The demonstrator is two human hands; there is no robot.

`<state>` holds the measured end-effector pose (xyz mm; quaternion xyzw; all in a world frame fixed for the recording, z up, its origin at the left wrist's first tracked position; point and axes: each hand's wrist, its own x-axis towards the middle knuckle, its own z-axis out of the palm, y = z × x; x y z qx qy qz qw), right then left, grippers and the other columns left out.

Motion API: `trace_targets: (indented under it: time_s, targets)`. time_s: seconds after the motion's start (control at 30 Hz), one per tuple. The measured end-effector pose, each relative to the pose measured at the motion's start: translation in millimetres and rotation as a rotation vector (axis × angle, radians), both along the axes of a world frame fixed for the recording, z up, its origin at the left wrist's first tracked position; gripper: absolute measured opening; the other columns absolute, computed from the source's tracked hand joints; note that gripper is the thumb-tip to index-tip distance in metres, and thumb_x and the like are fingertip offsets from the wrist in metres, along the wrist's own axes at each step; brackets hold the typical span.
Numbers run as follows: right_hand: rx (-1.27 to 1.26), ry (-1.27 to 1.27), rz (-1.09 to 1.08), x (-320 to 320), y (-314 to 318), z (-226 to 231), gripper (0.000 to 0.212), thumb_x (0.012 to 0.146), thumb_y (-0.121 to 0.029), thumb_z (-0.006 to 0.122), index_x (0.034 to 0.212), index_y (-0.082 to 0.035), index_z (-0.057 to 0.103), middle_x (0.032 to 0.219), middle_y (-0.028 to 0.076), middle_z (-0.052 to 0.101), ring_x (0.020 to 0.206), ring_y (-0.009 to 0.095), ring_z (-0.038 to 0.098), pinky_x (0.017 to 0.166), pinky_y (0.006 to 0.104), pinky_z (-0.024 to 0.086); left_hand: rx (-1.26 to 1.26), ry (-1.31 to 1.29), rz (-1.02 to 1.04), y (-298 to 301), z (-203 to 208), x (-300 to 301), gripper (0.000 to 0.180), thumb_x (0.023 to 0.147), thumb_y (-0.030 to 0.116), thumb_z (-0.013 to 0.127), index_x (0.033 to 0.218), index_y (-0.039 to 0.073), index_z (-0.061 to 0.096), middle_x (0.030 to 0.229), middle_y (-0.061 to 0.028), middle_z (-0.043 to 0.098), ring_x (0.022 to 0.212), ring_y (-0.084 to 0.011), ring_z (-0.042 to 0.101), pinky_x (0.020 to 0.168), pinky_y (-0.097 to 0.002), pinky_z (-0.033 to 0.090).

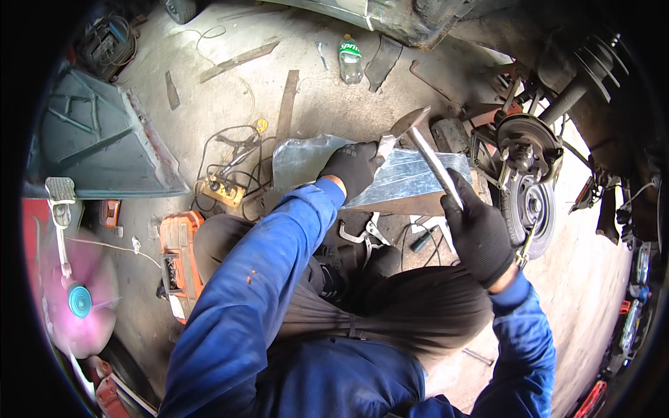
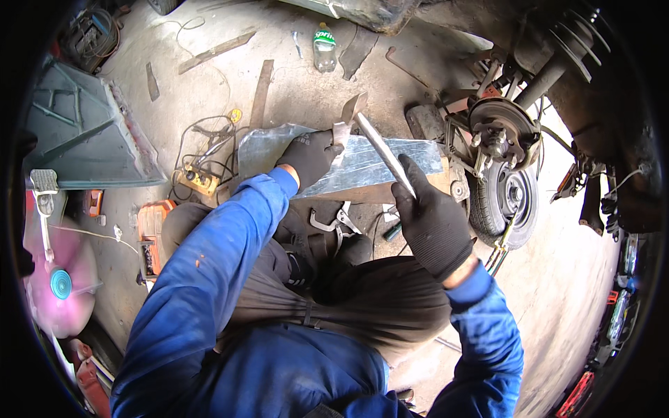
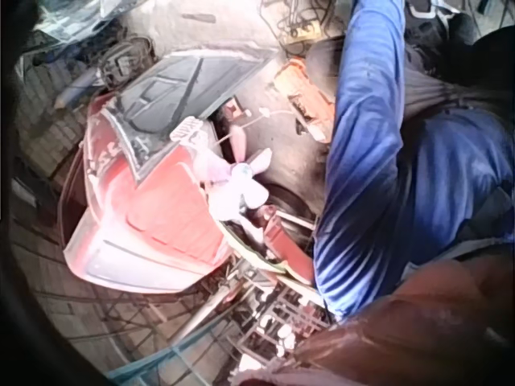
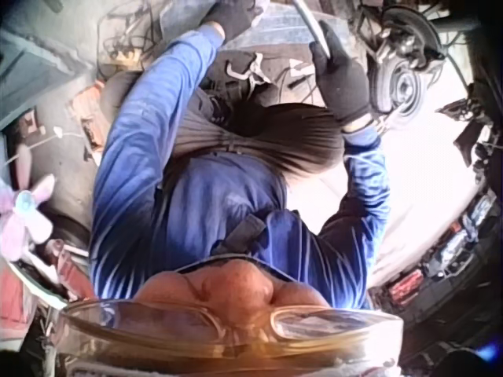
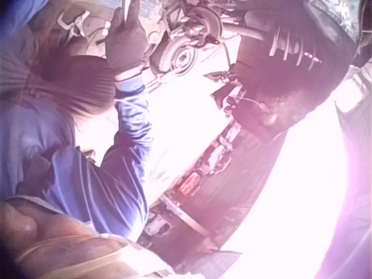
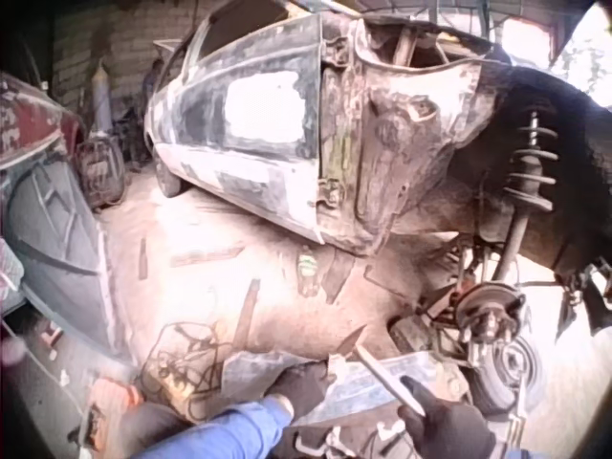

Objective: The person sits on the floor and uses a hammer and metal file to shape a sheet of metal resting on a wooden block. They repeatedly strike and file the metal to refine its edges and surface.

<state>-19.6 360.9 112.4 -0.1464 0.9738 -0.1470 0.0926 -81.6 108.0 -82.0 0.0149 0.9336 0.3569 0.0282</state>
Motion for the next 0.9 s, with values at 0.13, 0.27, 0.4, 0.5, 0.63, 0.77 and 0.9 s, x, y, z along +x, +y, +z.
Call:
trace_targets:
  time_s: [0.13, 0.27, 0.4, 0.5, 0.63, 0.77, 0.9]
  targets:
    - [-0.368, 0.107, 0.021, 0.5, 20.0, -13.4, 0.049, 0.113, -0.025, 0.068, 0.158, -0.006, 0.062, 0.077, 0.021, 0.070, 0.069, 0.028, 0.073, 0.071, 0.0415, 0.057, 0.092, 0.029, 0.029, -2.1, -7.2, 11.0, 0.035, 0.106, 0.037, 0.069, 0.121, 0.009, 0.081, 0.122, -0.0253, 0.078, 0.116, -0.0471, 0.073, 0.103, -0.0531, 0.057]
    - [-0.544, 0.108, 0.011, 8.3, 19.3, 15.3, 0.049, 0.114, -0.018, 0.066, 0.160, -0.002, 0.059, 0.106, 0.018, 0.079, 0.091, 0.018, 0.073, 0.086, 0.0335, 0.057, 0.071, 0.017, 0.027, -7.1, -14.6, 12.0, 0.041, 0.105, 0.041, 0.070, 0.121, 0.006, 0.081, 0.122, -0.0251, 0.079, 0.115, -0.0470, 0.073, 0.103, -0.0512, 0.057]
    - [-0.706, 0.152, -0.233, 9.2, 13.0, 52.6, 0.048, 0.114, -0.014, 0.064, 0.161, -0.004, 0.060, 0.101, 0.004, 0.074, 0.083, 0.007, 0.063, 0.073, 0.0245, 0.050, 0.095, -0.037, 0.074, -0.2, -9.9, 7.5, 0.043, 0.106, 0.043, 0.069, 0.124, 0.005, 0.080, 0.124, -0.0262, 0.078, 0.117, -0.0471, 0.072, 0.104, -0.0521, 0.057]
    - [-0.815, 0.451, -0.163, 6.6, 9.5, 52.3, 0.043, 0.115, -0.016, 0.063, 0.155, -0.001, 0.064, 0.090, 0.005, 0.073, 0.068, 0.009, 0.061, 0.062, 0.0282, 0.048, 0.086, -0.012, 0.058, 5.8, -0.9, 5.6, 0.043, 0.106, 0.042, 0.068, 0.126, 0.005, 0.079, 0.126, -0.0265, 0.077, 0.117, -0.0475, 0.072, 0.105, -0.0523, 0.056]
    - [-0.374, 0.324, 0.121, -1.1, 9.1, 5.9, 0.044, 0.114, -0.021, 0.065, 0.153, 0.000, 0.064, 0.078, 0.017, 0.073, 0.063, 0.024, 0.071, 0.065, 0.0411, 0.056, 0.024, 0.038, 0.007, 11.9, 5.9, 2.9, 0.038, 0.109, 0.039, 0.064, 0.126, 0.007, 0.076, 0.124, -0.0261, 0.077, 0.116, -0.0472, 0.072, 0.103, -0.0545, 0.057]
    - [-0.434, 0.114, -0.028, -11.9, 32.1, -31.9, 0.042, 0.108, -0.024, 0.073, 0.146, -0.005, 0.071, 0.083, 0.021, 0.075, 0.079, 0.029, 0.079, 0.077, 0.0393, 0.059, -0.048, -0.012, -0.030, 12.4, 7.9, 1.1, 0.041, 0.109, 0.042, 0.063, 0.124, 0.007, 0.075, 0.122, -0.0268, 0.076, 0.115, -0.0483, 0.072, 0.101, -0.0552, 0.057]
    - [-0.453, 0.131, -0.161, -54.1, 58.3, -78.9, 0.038, 0.102, -0.021, 0.077, 0.135, -0.003, 0.075, 0.104, 0.023, 0.082, 0.097, 0.032, 0.081, 0.088, 0.0408, 0.060, 0.062, -0.099, 0.044, -13.6, 20.1, 1.0, 0.043, 0.105, 0.045, 0.069, 0.119, 0.006, 0.079, 0.113, -0.0274, 0.079, 0.107, -0.0464, 0.075, 0.097, -0.0542, 0.057]
